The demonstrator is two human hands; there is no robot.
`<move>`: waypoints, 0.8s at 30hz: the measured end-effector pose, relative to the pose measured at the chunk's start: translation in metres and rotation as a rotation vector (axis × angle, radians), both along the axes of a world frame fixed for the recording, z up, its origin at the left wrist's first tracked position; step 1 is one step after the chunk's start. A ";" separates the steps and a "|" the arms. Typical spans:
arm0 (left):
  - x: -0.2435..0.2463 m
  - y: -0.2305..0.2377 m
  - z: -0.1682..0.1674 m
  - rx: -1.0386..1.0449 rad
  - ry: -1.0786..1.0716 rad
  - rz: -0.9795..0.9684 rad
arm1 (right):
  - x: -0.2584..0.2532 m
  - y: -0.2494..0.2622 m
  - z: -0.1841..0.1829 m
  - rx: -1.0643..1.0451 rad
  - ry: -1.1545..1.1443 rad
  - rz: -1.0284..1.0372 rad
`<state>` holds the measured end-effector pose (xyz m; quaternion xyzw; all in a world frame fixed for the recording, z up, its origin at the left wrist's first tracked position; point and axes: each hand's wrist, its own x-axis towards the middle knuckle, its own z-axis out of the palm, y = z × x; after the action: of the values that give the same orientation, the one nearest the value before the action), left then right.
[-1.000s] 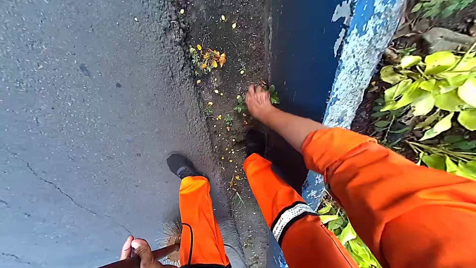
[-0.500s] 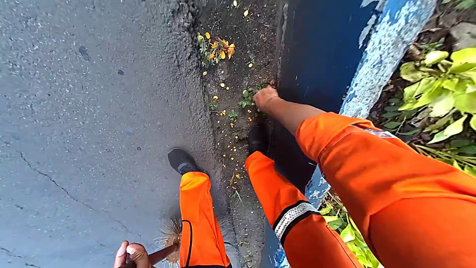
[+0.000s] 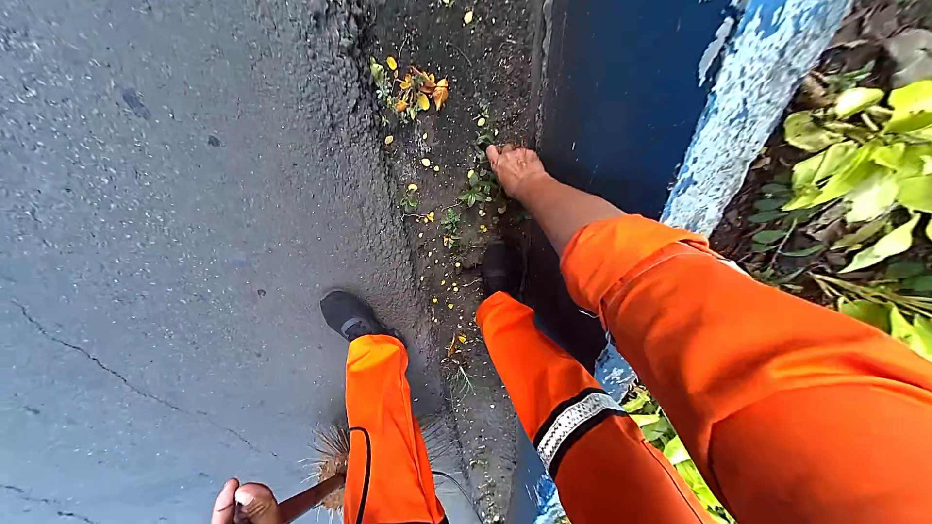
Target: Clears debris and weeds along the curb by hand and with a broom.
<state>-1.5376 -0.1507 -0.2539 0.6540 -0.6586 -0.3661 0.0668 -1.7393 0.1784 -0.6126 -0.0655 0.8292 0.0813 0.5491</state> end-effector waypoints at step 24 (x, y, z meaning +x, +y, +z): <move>-0.002 0.002 -0.004 0.012 0.022 -0.014 | 0.019 0.012 -0.018 -0.261 0.099 -0.153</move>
<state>-1.5393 -0.1489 -0.2582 0.6456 -0.6602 -0.3778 0.0678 -1.7199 0.1903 -0.6308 -0.0689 0.8612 -0.0663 0.4991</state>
